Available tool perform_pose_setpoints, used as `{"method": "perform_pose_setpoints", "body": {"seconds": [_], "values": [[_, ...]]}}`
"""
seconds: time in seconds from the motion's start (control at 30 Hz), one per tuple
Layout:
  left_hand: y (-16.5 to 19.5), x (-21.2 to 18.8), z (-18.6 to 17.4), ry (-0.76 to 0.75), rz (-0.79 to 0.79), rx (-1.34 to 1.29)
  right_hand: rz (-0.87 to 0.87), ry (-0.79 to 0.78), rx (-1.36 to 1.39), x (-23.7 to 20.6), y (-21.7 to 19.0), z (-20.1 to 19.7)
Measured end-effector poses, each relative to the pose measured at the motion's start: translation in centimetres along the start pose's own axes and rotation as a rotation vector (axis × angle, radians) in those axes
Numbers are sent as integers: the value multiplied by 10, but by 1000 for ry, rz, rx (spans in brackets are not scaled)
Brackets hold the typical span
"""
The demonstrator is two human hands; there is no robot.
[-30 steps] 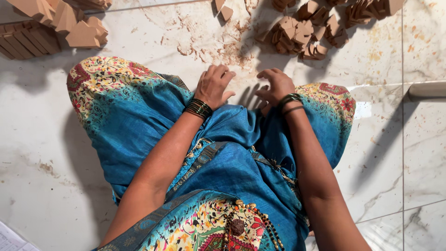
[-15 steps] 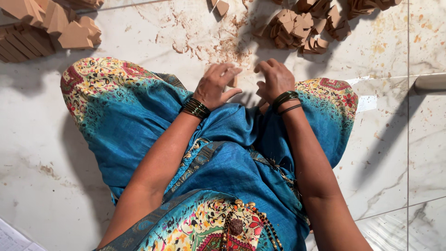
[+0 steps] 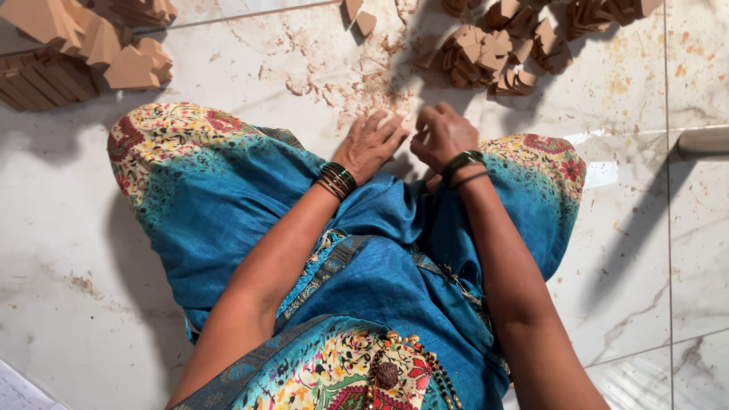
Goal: The person sits on the floor and repeatedly picks up small wooden pieces, aligns them, and stacks them into neat piles. The person then gathers the stacked pieces and places them into a red and yellow bag.
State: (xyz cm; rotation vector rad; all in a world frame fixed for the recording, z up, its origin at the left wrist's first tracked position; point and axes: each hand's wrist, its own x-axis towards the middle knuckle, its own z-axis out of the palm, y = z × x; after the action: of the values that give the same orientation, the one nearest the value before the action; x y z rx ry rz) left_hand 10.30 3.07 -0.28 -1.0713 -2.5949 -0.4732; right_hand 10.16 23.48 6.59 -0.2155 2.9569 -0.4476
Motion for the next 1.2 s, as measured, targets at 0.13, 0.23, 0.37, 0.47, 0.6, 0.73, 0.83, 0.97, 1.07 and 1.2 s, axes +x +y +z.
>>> {"method": "perform_pose_setpoints", "body": {"seconds": [0.13, 0.23, 0.37, 0.47, 0.6, 0.73, 0.83, 0.97, 1.07, 1.2], "values": [[-3, -1, -3, -100, -76, -91, -47, 123, 52, -6, 1, -9], [-6, 0, -25, 39, -105, -281, -89, 36, 63, 1, 6, -1], [-1, 3, -51, 168, -117, -415, 20, 13, 39, 8, 13, 5], [0, 6, -56, 198, -143, -411, -9, 47, 122, 2, 13, 1], [-2, 8, -50, 86, -179, -304, -109, 42, 120, -3, 16, -5], [-4, 6, -45, -15, -199, -246, -133, -57, 141, 6, 26, -1], [-2, 3, -40, -42, -145, -238, -106, -83, 124, 7, 28, 10], [2, 1, -30, -181, -74, -210, -103, -77, 89, 7, 23, 18], [2, 3, -29, -213, -75, -223, -69, -41, 180, 8, 19, 13], [-3, 5, -41, 72, -108, -368, -72, 67, 232, 3, 17, 1]]}}
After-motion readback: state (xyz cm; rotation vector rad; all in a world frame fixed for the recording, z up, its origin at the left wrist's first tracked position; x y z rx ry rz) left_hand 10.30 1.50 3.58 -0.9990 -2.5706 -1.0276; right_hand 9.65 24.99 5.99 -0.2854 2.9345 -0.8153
